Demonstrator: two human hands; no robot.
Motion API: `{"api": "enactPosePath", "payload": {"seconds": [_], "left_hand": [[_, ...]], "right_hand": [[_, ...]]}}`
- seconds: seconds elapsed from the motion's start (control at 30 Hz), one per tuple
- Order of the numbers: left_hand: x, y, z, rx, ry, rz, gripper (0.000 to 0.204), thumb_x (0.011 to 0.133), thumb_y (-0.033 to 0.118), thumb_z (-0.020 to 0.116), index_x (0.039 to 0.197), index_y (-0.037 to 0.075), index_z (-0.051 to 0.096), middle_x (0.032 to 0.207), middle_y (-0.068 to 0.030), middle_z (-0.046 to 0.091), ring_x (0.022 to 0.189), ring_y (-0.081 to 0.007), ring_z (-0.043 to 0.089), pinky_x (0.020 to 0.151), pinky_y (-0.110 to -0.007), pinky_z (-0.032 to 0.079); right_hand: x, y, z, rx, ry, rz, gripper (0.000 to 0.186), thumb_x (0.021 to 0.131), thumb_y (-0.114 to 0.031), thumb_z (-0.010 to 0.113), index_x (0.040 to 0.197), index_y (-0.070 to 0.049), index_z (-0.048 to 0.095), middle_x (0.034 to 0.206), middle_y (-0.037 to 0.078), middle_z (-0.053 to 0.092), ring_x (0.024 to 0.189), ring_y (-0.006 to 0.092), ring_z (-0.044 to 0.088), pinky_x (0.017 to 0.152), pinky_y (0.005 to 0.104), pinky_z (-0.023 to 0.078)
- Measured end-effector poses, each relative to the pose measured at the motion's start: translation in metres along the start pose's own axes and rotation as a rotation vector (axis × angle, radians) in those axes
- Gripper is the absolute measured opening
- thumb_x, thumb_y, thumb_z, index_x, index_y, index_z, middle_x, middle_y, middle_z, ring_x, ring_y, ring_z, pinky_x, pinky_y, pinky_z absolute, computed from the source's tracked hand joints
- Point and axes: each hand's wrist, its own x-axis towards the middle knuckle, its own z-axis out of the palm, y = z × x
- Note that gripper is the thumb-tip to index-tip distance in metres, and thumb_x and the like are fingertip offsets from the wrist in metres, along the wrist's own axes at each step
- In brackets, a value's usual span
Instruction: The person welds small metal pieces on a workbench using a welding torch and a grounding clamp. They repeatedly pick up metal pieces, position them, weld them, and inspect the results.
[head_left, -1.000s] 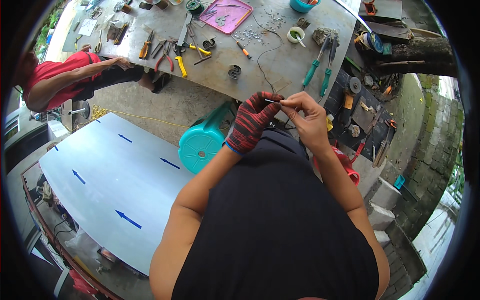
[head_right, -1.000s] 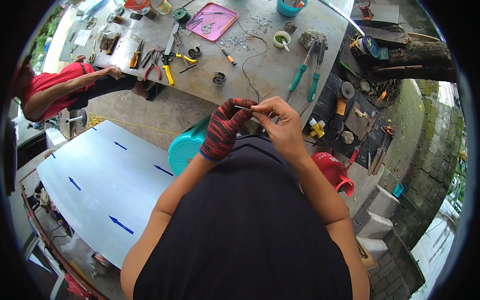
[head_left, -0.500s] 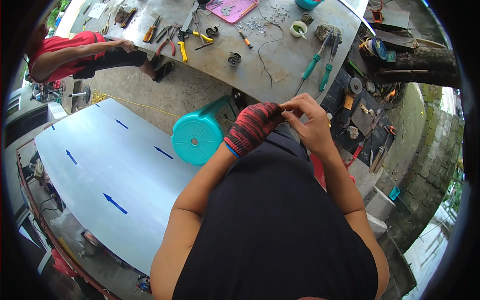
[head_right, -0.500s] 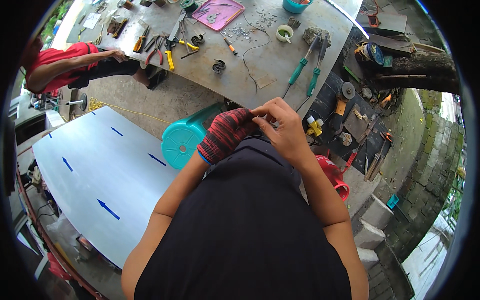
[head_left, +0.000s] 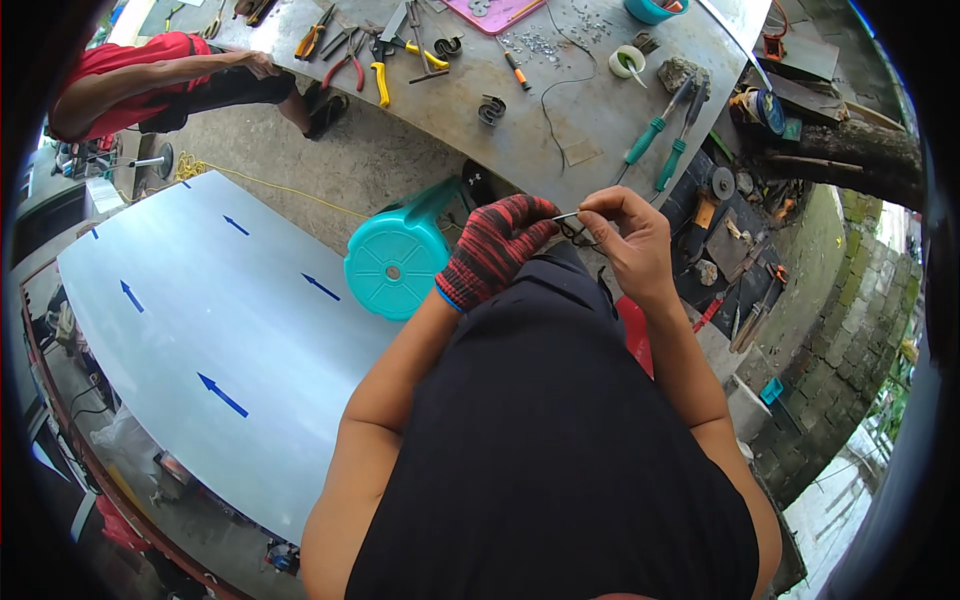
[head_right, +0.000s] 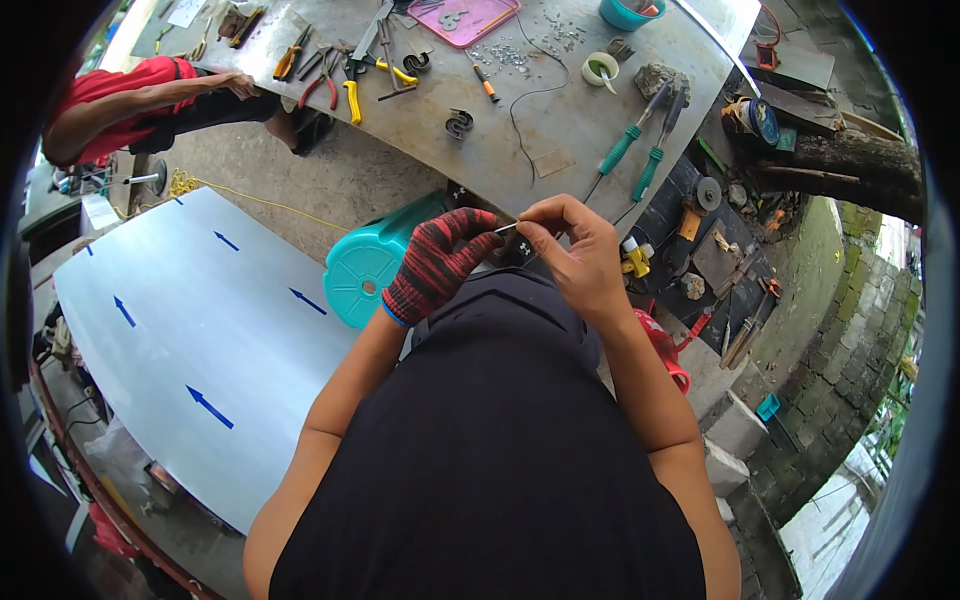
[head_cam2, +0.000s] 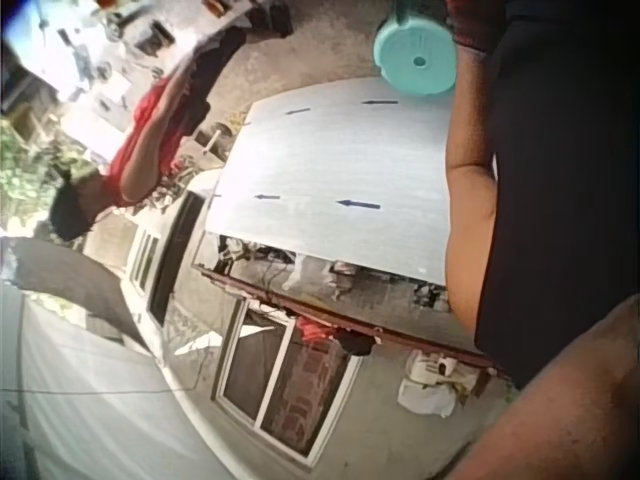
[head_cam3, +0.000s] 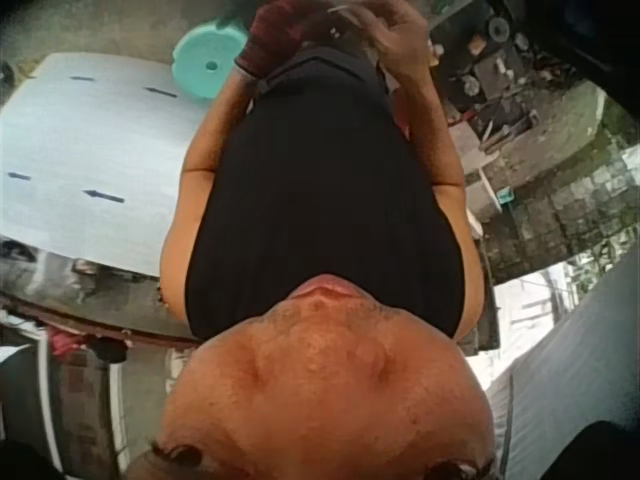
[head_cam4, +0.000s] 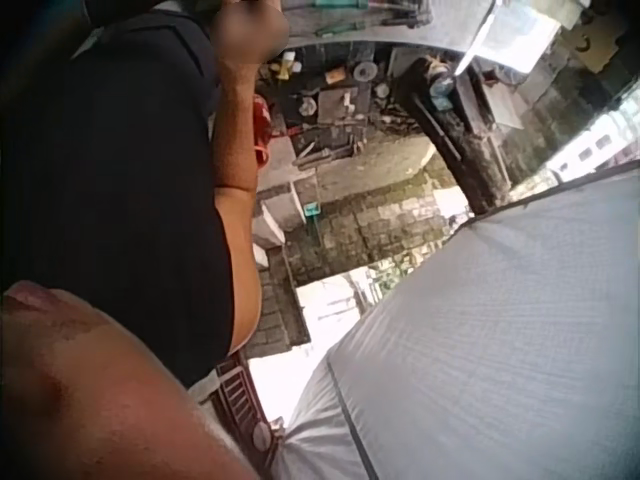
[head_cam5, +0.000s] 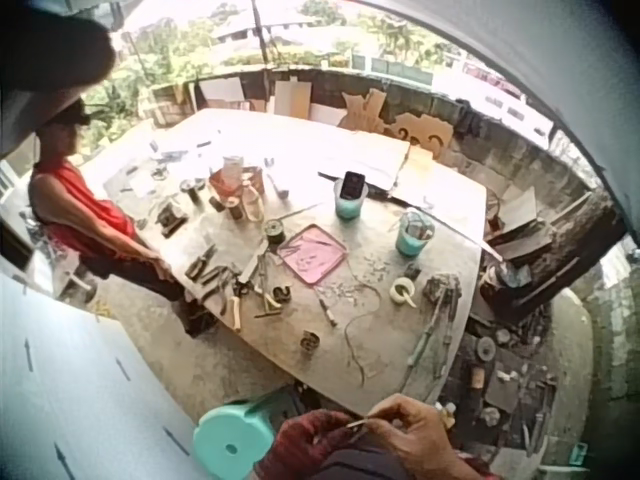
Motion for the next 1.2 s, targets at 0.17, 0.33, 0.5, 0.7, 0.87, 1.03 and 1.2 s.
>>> {"api": "enactPosePath", "payload": {"seconds": [0.17, 0.33, 0.5, 0.7, 0.87, 1.03, 1.2], "left_hand": [[0.010, 0.000, -0.021, -0.016, -0.008, -0.037, 0.021, 0.099, 0.011, 0.071, 0.117, -0.001, 0.071, 0.102, -0.0070, 0.077, 0.095, -0.0112, 0.069, 0.085, -0.028, 0.055], [0.016, -0.004, -0.037, -0.082, 0.014, -0.027, 0.020, 0.098, 0.010, 0.073, 0.116, 0.000, 0.072, 0.103, -0.0066, 0.077, 0.094, -0.0097, 0.067, 0.084, -0.028, 0.054], [0.022, -0.007, -0.053, -0.071, 0.022, -0.031, 0.020, 0.098, 0.010, 0.074, 0.116, 0.001, 0.073, 0.103, -0.0070, 0.077, 0.094, -0.0099, 0.067, 0.084, -0.028, 0.054], [0.023, 0.010, -0.062, -0.189, 0.010, -0.168, 0.023, 0.099, 0.012, 0.073, 0.119, 0.001, 0.071, 0.108, -0.0066, 0.076, 0.101, -0.0113, 0.068, 0.089, -0.029, 0.054], [0.025, 0.007, -0.065, -0.312, -0.010, -0.169, 0.024, 0.101, 0.012, 0.070, 0.122, -0.001, 0.068, 0.113, -0.0085, 0.075, 0.107, -0.0139, 0.069, 0.095, -0.030, 0.054], [0.027, 0.010, -0.061, -0.361, -0.020, -0.165, 0.024, 0.101, 0.013, 0.070, 0.122, -0.001, 0.068, 0.113, -0.0083, 0.075, 0.107, -0.0142, 0.069, 0.096, -0.030, 0.054], [0.027, 0.004, -0.054, -0.360, -0.013, -0.182, 0.024, 0.101, 0.014, 0.071, 0.120, 0.000, 0.068, 0.111, -0.0069, 0.075, 0.106, -0.0131, 0.069, 0.095, -0.030, 0.054]], "right_hand": [[0.016, 0.001, 0.010, 0.000, -0.027, 0.073, 0.013, 0.097, -0.003, 0.073, 0.109, 0.002, 0.069, 0.103, 0.004, 0.069, 0.094, 0.0098, 0.064, 0.087, 0.0256, 0.050], [0.030, 0.000, 0.020, -0.040, -0.072, 0.065, 0.015, 0.097, -0.003, 0.073, 0.110, 0.002, 0.069, 0.104, 0.005, 0.071, 0.096, 0.0103, 0.065, 0.088, 0.0264, 0.051], [0.044, 0.000, 0.030, -0.081, -0.089, 0.026, 0.013, 0.097, -0.002, 0.072, 0.109, 0.003, 0.069, 0.104, 0.006, 0.071, 0.095, 0.0105, 0.065, 0.087, 0.0269, 0.051], [0.051, 0.000, 0.038, -0.041, -0.023, -0.026, 0.009, 0.096, 0.002, 0.070, 0.106, 0.003, 0.069, 0.104, 0.008, 0.071, 0.095, 0.0127, 0.065, 0.087, 0.0279, 0.051], [0.052, 0.001, 0.036, 0.016, -0.004, -0.013, 0.009, 0.096, 0.004, 0.070, 0.105, 0.003, 0.069, 0.104, 0.010, 0.071, 0.098, 0.0142, 0.066, 0.089, 0.0284, 0.051], [0.049, 0.005, 0.034, 0.040, 0.026, -0.020, 0.009, 0.096, 0.004, 0.070, 0.105, 0.003, 0.069, 0.105, 0.010, 0.071, 0.098, 0.0146, 0.067, 0.089, 0.0284, 0.052], [0.047, 0.007, 0.034, 0.088, 0.064, -0.022, 0.009, 0.096, 0.000, 0.072, 0.105, 0.001, 0.071, 0.100, 0.005, 0.072, 0.089, 0.0085, 0.063, 0.083, 0.0246, 0.050]]}}
